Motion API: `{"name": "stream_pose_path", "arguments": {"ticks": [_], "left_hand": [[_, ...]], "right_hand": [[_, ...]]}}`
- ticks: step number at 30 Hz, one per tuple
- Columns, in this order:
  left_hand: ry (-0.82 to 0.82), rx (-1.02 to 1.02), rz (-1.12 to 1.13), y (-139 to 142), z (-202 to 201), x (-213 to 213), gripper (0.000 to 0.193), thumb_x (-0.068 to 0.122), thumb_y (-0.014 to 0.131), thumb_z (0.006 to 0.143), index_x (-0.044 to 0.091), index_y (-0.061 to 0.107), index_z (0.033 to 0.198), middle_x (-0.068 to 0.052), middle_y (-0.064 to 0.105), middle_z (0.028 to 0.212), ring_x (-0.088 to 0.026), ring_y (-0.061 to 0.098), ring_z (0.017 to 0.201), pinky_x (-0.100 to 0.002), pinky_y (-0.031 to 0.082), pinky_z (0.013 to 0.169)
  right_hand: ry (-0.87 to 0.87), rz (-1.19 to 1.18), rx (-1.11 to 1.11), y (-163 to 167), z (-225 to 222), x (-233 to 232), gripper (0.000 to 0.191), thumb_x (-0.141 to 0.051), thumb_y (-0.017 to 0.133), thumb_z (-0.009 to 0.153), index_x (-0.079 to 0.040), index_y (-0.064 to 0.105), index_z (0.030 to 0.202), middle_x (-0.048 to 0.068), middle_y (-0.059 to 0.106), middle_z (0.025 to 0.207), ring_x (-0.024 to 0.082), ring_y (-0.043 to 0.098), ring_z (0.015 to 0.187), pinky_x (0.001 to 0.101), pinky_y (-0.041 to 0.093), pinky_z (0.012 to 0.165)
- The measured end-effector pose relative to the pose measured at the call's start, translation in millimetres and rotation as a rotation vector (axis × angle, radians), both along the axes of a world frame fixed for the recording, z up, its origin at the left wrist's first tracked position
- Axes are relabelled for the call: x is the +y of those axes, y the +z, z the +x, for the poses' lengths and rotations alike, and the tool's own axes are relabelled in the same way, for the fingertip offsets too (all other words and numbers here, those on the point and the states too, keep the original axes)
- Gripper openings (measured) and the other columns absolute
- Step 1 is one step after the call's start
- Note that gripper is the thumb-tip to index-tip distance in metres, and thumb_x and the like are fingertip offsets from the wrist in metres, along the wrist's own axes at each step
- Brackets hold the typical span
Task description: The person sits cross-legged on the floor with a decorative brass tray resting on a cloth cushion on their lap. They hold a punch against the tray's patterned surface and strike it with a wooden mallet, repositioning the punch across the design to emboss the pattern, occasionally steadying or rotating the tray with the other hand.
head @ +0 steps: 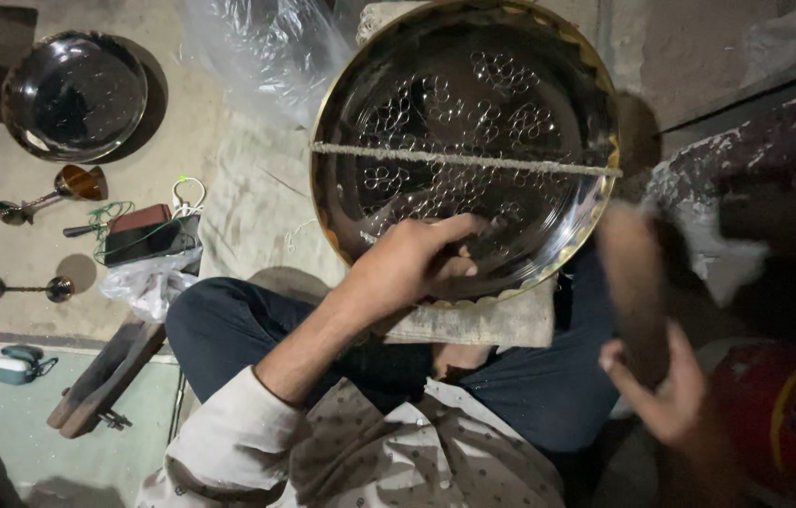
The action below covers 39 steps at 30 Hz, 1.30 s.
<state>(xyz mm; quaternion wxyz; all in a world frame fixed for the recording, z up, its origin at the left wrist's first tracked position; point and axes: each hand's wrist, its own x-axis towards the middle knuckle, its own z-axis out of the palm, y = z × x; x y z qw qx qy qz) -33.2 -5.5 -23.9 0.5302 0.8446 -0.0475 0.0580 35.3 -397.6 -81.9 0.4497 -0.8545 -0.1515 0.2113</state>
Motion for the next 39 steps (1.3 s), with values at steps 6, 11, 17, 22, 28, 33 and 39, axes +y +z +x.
{"name": "stream_pose_path", "arguments": {"ticks": [6, 11, 17, 22, 28, 33, 39], "left_hand": [[0.029, -0.015, 0.028, 0.5, 1.0, -1.0, 0.045, 0.012, 0.075, 0.089, 0.010, 0.059, 0.131, -0.017, 0.073, 0.093, -0.031, 0.074, 0.084, -0.040, 0.056, 0.073], [0.070, -0.025, 0.047, -1.8, -3.2, -3.2, 0.040, 0.010, 0.073, 0.093, 0.009, 0.058, 0.129, -0.019, 0.072, 0.097, -0.037, 0.073, 0.089, -0.042, 0.055, 0.075], [0.369, -0.118, 0.041, -7.3, -18.5, -28.5, 0.033, 0.009, 0.074, 0.093, 0.007, 0.056, 0.121, -0.021, 0.070, 0.105, -0.043, 0.070, 0.098, -0.044, 0.055, 0.079], [0.485, -0.058, 0.058, -9.9, -21.3, -34.4, 0.033, 0.013, 0.076, 0.094, 0.005, 0.054, 0.118, -0.022, 0.069, 0.103, -0.044, 0.069, 0.097, -0.044, 0.055, 0.077], [0.481, -0.117, 0.084, -10.1, -19.5, -32.5, 0.041, 0.014, 0.077, 0.092, 0.006, 0.054, 0.124, -0.022, 0.069, 0.104, -0.044, 0.068, 0.097, -0.045, 0.054, 0.077], [0.350, -0.117, 0.003, -6.1, -18.1, -26.4, 0.037, 0.011, 0.073, 0.093, 0.008, 0.058, 0.127, -0.020, 0.072, 0.106, -0.039, 0.072, 0.097, -0.041, 0.057, 0.081], [0.056, -0.105, 0.074, 6.2, -1.9, -6.1, 0.034, 0.010, 0.072, 0.095, 0.009, 0.060, 0.127, -0.020, 0.073, 0.102, -0.038, 0.073, 0.094, -0.043, 0.056, 0.080]], "right_hand": [[-0.068, -0.222, 0.008, 63.1, 37.6, 62.6, 0.059, -0.016, 0.079, 0.081, -0.004, 0.051, 0.131, 0.016, 0.069, 0.098, 0.024, 0.071, 0.085, 0.0448, 0.062, 0.074], [0.359, -0.317, -0.511, 105.2, 62.6, 86.0, 0.065, -0.020, 0.075, 0.084, -0.005, 0.051, 0.142, 0.019, 0.070, 0.106, 0.021, 0.070, 0.076, 0.0366, 0.061, 0.068], [0.464, -0.714, -0.417, 133.5, 83.2, 102.3, 0.076, -0.023, 0.074, 0.091, -0.018, 0.041, 0.160, 0.012, 0.075, 0.110, 0.020, 0.067, 0.055, 0.0313, 0.059, 0.061], [0.704, -0.928, -0.665, 150.0, 93.7, 109.5, 0.081, -0.026, 0.074, 0.087, -0.021, 0.039, 0.160, 0.009, 0.074, 0.098, 0.016, 0.073, 0.066, 0.0293, 0.062, 0.062], [0.685, -0.773, -0.677, 141.7, 100.8, 108.7, 0.077, -0.023, 0.071, 0.086, -0.016, 0.042, 0.157, 0.012, 0.073, 0.105, 0.019, 0.075, 0.079, 0.0314, 0.062, 0.071], [0.726, -0.475, -0.732, 130.7, 98.2, 99.1, 0.078, -0.016, 0.069, 0.080, -0.008, 0.045, 0.154, 0.018, 0.072, 0.118, 0.025, 0.075, 0.091, 0.0359, 0.060, 0.078], [0.497, -0.963, -0.381, 101.8, 78.4, 62.1, 0.084, -0.029, 0.073, 0.090, -0.023, 0.037, 0.167, 0.009, 0.073, 0.116, 0.021, 0.079, 0.089, 0.0360, 0.066, 0.080]]}}
